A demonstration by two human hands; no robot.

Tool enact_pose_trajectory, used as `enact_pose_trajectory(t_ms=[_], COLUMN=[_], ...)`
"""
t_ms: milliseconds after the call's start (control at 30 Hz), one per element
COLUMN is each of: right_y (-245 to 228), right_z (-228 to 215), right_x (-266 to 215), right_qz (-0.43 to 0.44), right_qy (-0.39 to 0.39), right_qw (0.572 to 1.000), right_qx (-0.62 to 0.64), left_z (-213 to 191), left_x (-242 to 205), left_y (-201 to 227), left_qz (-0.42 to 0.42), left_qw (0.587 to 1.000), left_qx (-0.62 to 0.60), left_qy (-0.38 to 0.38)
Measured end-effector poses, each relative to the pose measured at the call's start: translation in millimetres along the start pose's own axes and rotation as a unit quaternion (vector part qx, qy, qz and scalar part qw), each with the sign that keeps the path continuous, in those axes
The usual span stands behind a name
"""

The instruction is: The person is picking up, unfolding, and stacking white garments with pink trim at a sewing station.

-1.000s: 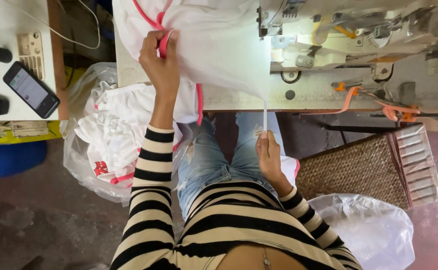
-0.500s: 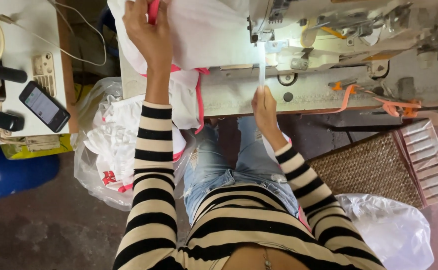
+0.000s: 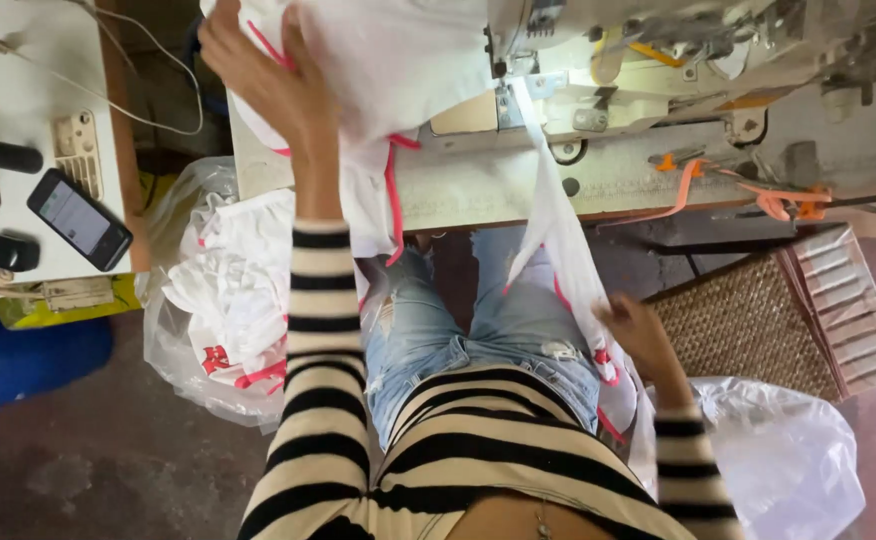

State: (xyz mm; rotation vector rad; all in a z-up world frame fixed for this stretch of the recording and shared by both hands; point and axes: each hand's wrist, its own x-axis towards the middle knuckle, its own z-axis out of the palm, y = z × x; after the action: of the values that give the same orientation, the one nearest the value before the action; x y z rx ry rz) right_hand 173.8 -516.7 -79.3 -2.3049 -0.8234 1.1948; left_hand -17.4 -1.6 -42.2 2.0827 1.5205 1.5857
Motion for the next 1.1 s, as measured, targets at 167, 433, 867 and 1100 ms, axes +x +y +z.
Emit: enact_pose_trajectory(t_ms=[167,433,867,1100], right_y=[13,-113,-179,-191], right_z=[22,-81,29,37], right_x=[-47,-80,111,15], right_qz=[-0.098,-0.463,-0.296,-0.176], right_qy=[0.039,-0.252,0.335,0.18], right_qw=[0.99,0.819,0.889,0.915], right_qx=[0.097,0.228,0.097,0.315], left_z=[-69,-6,-52,-54], left_x=[-114,-64,-17,-28], left_y=[150,54,74,80], left_qz=[-0.063,-0.054,-0.225,-0.121], left_qw=[0.926,0.797,0.764,0.849], left_qx=[-0.256,-0.278,-0.31,-0.282], left_qy=[-0.27,-0.534,-0.518,-0.43])
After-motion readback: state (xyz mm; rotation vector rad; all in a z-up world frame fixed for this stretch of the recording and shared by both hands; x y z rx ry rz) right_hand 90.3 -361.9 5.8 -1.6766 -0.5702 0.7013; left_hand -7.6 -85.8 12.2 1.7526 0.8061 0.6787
